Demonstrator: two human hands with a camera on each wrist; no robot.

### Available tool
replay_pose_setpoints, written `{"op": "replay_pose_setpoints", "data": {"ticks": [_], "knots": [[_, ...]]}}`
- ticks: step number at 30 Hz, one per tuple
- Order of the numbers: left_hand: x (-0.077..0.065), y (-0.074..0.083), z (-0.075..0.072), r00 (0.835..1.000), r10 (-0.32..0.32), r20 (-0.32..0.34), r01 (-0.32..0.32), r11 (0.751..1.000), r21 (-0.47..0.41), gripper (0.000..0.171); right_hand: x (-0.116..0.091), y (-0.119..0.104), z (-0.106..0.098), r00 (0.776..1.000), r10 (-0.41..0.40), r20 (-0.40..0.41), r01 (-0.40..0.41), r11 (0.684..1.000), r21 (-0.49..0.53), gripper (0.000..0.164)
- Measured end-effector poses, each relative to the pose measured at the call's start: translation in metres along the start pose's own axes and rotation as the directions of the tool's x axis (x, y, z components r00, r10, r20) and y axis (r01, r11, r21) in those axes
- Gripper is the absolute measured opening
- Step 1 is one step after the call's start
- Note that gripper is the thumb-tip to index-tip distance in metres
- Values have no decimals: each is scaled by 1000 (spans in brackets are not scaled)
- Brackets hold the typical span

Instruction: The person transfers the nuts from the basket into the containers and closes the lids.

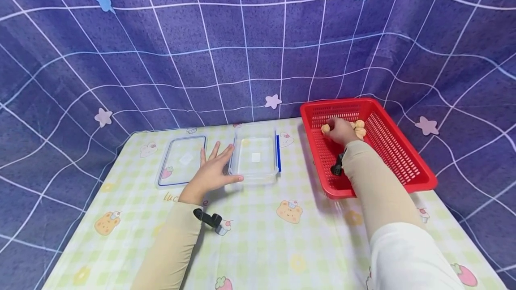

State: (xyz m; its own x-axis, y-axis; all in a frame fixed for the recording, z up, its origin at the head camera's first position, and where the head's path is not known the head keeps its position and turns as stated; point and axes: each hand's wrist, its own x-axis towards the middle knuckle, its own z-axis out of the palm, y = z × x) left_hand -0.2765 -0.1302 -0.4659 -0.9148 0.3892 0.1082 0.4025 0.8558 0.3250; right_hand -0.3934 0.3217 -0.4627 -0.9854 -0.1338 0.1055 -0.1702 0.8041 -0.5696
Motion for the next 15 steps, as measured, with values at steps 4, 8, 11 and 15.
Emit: {"op": "replay_pose_setpoints", "data": {"ticks": [4, 8, 11, 15], "knots": [[0, -1, 2, 1000, 9, -10, -9, 1000, 29, 109, -1, -1, 3, 1000, -27, 5, 27, 999, -25, 44], [-1, -4, 3, 1000, 13, -11, -12, 997, 74, 109, 0, -2, 5, 999, -43, 11, 43, 998, -50, 40], [-1, -4, 2, 1000, 16, -10, -15, 995, 99, 109, 0, -1, 6, 999, -48, 5, 48, 998, -48, 37], [-1, -2, 1, 1000, 20, -14, -19, 994, 109, 109, -1, 0, 5, 999, -52, -1, 52, 998, -39, 34]]}}
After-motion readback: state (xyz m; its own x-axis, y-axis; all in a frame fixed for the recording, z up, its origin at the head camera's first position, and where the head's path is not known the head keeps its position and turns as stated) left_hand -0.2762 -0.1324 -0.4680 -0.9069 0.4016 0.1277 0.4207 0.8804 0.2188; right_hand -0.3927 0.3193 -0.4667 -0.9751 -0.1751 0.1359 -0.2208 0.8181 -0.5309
